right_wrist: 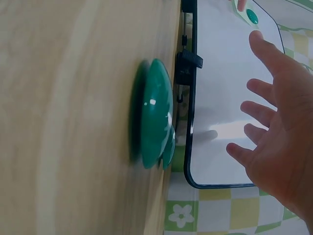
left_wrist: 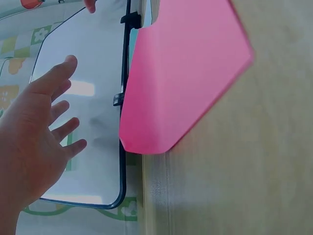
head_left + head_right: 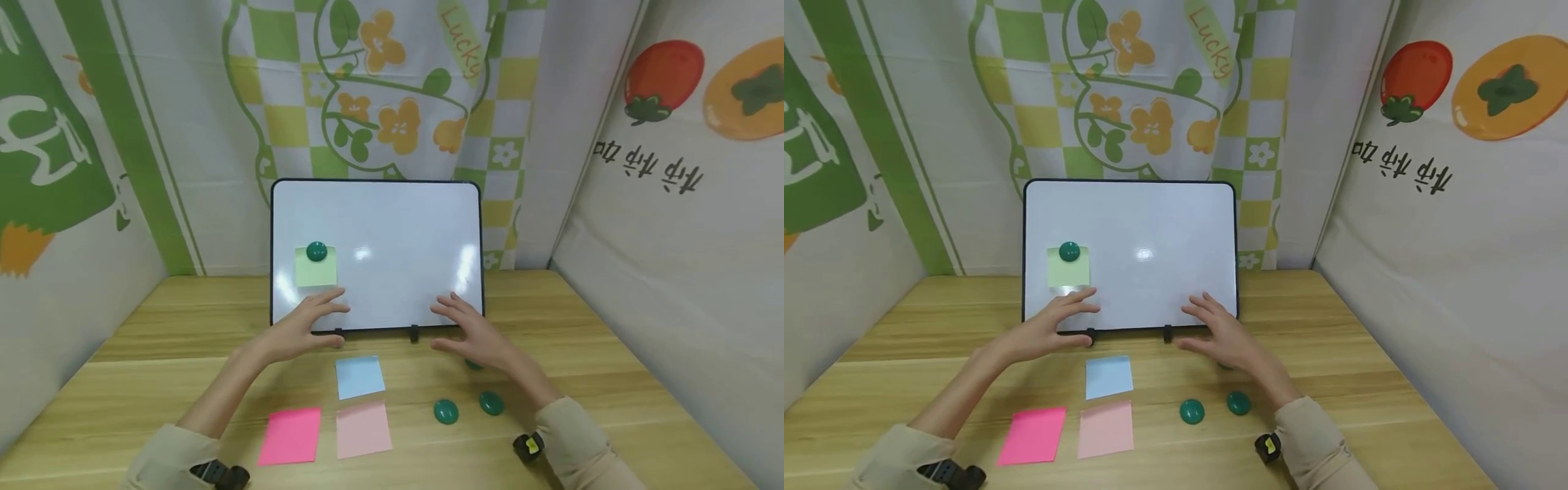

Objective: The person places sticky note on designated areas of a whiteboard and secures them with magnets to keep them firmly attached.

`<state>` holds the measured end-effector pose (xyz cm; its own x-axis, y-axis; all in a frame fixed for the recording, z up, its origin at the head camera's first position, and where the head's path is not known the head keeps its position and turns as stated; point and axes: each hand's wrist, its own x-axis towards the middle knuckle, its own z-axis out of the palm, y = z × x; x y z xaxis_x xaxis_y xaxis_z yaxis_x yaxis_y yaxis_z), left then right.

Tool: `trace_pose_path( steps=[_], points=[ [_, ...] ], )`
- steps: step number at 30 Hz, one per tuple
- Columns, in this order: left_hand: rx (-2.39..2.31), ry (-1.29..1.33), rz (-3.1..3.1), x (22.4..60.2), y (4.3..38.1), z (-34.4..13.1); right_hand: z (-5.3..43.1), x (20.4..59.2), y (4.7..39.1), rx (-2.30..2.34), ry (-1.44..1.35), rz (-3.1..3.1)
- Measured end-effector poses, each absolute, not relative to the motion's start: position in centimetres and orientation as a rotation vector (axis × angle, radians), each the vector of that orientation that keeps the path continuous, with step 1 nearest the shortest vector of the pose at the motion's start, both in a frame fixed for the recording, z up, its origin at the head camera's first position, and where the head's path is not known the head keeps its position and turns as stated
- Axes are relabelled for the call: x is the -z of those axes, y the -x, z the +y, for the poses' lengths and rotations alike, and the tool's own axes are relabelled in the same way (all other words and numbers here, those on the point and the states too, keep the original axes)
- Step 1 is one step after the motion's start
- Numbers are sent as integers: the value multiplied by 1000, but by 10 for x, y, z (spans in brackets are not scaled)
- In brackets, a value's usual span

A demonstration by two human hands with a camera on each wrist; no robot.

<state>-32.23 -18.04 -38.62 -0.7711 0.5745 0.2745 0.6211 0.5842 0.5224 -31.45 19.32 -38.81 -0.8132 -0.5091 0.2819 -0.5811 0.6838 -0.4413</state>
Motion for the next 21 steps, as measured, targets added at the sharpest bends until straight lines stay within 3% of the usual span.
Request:
trace_pose_path(
  steps=[21],
  points=[
    [1009, 1016, -2893, 393, 319, -184, 208, 390, 313, -781, -908, -2862]
  ],
)
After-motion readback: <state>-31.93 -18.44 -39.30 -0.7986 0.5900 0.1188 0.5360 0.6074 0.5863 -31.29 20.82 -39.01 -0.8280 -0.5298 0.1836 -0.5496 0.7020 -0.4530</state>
